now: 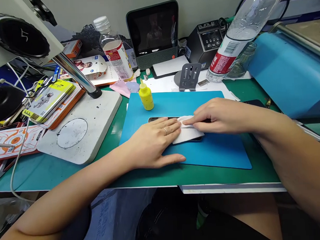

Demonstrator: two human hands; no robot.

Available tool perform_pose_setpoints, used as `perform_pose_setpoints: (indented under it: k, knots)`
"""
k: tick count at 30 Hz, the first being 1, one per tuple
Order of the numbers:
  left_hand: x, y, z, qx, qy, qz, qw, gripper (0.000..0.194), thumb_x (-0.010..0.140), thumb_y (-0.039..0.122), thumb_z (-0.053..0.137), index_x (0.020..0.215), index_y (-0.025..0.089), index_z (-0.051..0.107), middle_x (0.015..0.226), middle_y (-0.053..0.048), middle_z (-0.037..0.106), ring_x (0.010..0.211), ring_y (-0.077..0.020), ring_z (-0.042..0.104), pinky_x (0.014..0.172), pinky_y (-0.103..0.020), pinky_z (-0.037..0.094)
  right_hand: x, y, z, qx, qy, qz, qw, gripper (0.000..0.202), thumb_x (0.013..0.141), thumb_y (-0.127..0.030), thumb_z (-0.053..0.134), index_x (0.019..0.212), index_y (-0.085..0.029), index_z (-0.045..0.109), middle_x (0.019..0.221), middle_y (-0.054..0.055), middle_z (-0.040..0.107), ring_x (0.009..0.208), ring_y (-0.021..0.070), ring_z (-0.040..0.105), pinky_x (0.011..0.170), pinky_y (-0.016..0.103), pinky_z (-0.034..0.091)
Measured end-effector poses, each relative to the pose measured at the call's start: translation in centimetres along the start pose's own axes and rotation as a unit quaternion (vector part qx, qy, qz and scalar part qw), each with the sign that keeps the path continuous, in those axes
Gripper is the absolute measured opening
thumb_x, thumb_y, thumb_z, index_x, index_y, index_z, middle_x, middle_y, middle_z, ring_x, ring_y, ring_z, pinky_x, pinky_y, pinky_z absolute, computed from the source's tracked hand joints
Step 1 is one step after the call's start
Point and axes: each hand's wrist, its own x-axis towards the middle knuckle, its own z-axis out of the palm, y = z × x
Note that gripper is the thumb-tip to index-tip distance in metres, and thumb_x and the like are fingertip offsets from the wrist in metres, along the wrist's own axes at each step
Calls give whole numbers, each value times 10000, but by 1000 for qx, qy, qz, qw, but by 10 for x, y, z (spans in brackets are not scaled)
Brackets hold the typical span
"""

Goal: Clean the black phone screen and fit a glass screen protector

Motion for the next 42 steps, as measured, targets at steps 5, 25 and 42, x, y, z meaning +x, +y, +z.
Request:
perform_pose_setpoints:
  k: [5,25,42]
  knots:
    - [0,-1,-1,23,18,-46,999,623,1004,590,510,1341,82,637,1460,-181,614,1410,-365,543,1231,-560,389,2,1,3,-11,-24,27,999,385,973,-348,492,1216,-287,785,939,48,834,743,213,727,585,300,428]
    - [4,-15,-5,2,-60,-35,998,717,1006,653,440,1494,135,526,1602,-90,473,1573,-397,244,1287,-657,167,3,19,5,-13,151,39,988,374,1007,-347,497,1166,-172,787,967,93,816,751,205,708,665,320,486]
    - [-6,-18,-5,-25,114,-36,992,322,1046,376,495,1038,181,752,1120,-88,789,1138,-227,719,1002,-382,585,6,25,10,69,181,78,978,382,977,-412,545,1116,-171,807,877,93,772,785,225,683,723,352,495]
